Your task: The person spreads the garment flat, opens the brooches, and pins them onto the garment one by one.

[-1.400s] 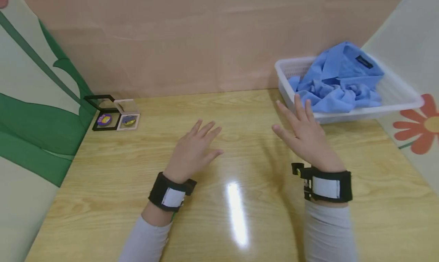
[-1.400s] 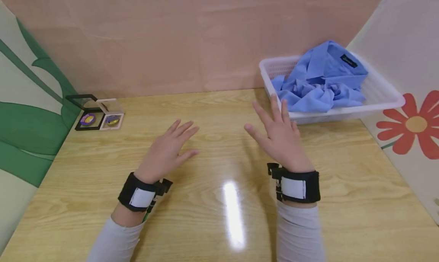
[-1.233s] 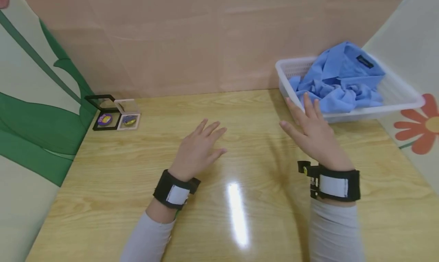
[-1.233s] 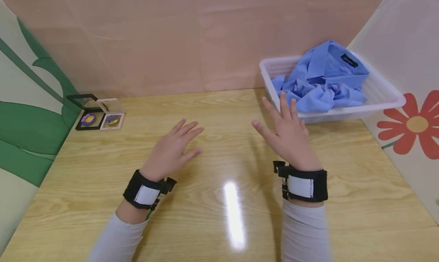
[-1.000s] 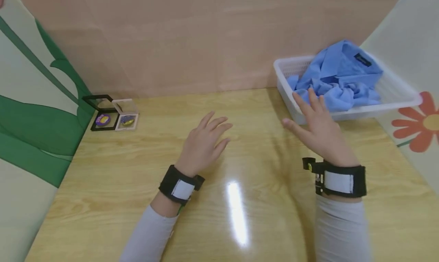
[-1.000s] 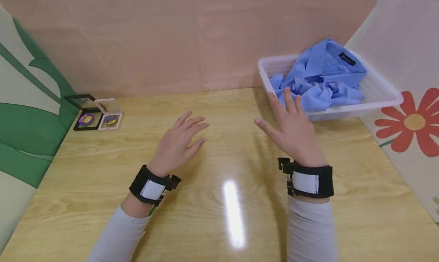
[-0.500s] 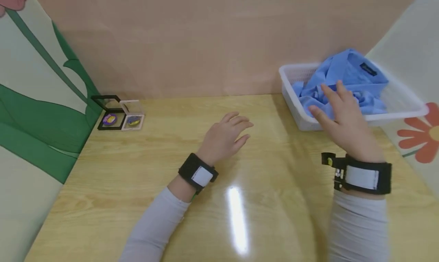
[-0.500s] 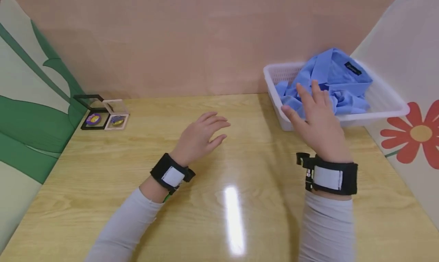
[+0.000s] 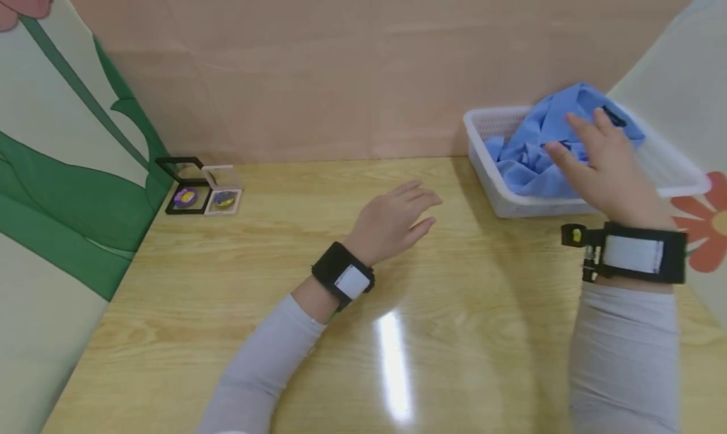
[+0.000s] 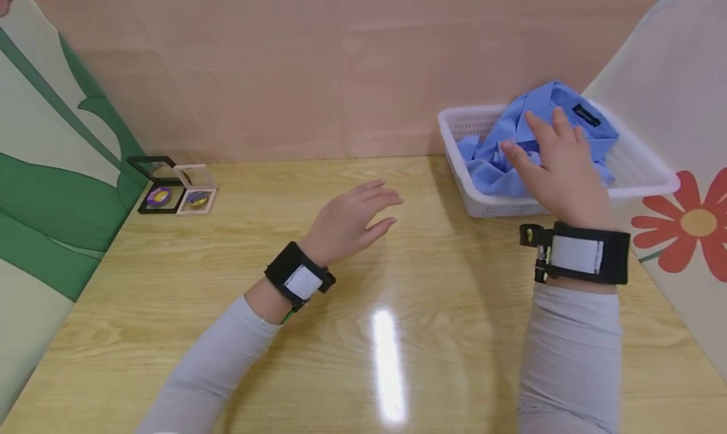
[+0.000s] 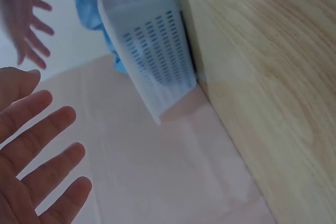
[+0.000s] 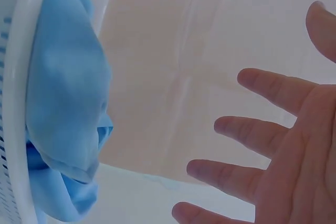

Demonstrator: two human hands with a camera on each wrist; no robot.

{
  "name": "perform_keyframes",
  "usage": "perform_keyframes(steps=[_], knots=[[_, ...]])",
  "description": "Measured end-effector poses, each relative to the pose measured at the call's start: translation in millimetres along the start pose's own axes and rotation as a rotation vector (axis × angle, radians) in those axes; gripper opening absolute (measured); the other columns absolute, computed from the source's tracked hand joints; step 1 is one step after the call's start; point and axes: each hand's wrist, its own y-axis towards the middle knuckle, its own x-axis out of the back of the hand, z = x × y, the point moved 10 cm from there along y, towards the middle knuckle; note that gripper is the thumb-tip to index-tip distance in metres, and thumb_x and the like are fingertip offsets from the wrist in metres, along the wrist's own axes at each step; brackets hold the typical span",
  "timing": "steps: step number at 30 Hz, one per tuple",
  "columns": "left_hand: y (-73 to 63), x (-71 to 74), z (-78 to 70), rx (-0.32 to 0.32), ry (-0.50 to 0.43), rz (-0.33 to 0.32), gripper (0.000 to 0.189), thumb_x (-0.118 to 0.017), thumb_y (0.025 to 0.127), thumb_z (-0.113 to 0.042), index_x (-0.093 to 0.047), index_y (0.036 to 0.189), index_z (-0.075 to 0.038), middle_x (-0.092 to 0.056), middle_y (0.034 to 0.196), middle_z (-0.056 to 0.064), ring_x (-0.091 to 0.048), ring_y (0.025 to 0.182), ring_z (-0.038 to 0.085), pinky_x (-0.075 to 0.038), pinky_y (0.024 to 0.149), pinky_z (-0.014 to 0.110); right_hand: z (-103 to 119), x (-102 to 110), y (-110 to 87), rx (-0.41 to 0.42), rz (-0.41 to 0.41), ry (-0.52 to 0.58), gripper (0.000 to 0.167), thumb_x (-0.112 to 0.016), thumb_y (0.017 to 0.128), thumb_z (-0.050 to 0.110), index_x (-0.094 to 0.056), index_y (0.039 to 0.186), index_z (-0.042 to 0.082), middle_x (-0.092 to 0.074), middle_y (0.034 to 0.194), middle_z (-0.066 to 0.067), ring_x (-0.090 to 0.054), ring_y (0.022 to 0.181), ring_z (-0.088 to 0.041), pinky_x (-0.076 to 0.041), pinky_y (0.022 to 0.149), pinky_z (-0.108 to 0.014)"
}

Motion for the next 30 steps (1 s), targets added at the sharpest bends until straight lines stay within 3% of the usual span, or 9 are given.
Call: perform_keyframes(steps=[2,8,16,24,30], knots=[[3.3,-0.6,-2.1,-0.007,0.023,0.014,0.034,-0.06,0.1,-0.03,-0.064,0.13,-0.015,-0.064,0.135,0.0,-0.051,0.137,0.021,-0.057,0.088,0.027,-4.3,1.6,3.7,-0.004,0.023,-0.002,0.067,-0.038,0.106,0.038,-0.011,0.159,0.006,0.009,0.163,-0.025,0.012,0.149,-0.05,0.009,0.116,-0.069],[17.0,0.7,-11.2,-0.039,0.065,0.024,0.035,-0.059,0.1,-0.032,-0.064,0.131,-0.018,-0.064,0.135,-0.003,-0.05,0.138,0.019,-0.05,0.102,0.026,-6.0,14.4,15.7,0.014,0.054,0.0,0.066,-0.037,0.106,0.034,-0.01,0.159,0.006,0.006,0.164,-0.025,0.013,0.15,-0.047,0.012,0.116,-0.068],[50.8,-8.1,-21.6,-0.061,0.028,0.039,0.035,-0.056,0.101,-0.033,-0.062,0.133,-0.018,-0.064,0.135,-0.003,-0.054,0.132,0.013,-0.05,0.099,0.021,-16.4,28.8,26.0,-0.028,0.063,-0.059,0.068,-0.037,0.107,0.035,-0.006,0.159,0.005,0.007,0.162,-0.029,0.014,0.15,-0.047,0.009,0.118,-0.065],[77.2,-20.8,-34.8,-0.105,0.038,0.128,0.04,-0.056,0.102,-0.036,-0.058,0.138,-0.019,-0.06,0.14,-0.005,-0.054,0.131,0.009,-0.042,0.107,0.017,-29.1,31.4,39.5,-0.011,0.092,-0.076,0.068,-0.035,0.106,0.035,-0.007,0.158,0.0,0.005,0.159,-0.035,0.01,0.148,-0.053,0.006,0.117,-0.067],[91.1,-29.3,-47.5,-0.127,0.017,0.189,0.037,-0.052,0.103,-0.032,-0.057,0.138,-0.021,-0.061,0.138,-0.008,-0.055,0.126,0.005,-0.046,0.096,0.013,-37.9,40.8,56.9,-0.004,0.101,-0.103,0.07,-0.036,0.105,0.036,-0.011,0.156,-0.005,-0.007,0.157,-0.039,0.0,0.148,-0.055,0.0,0.12,-0.066]])
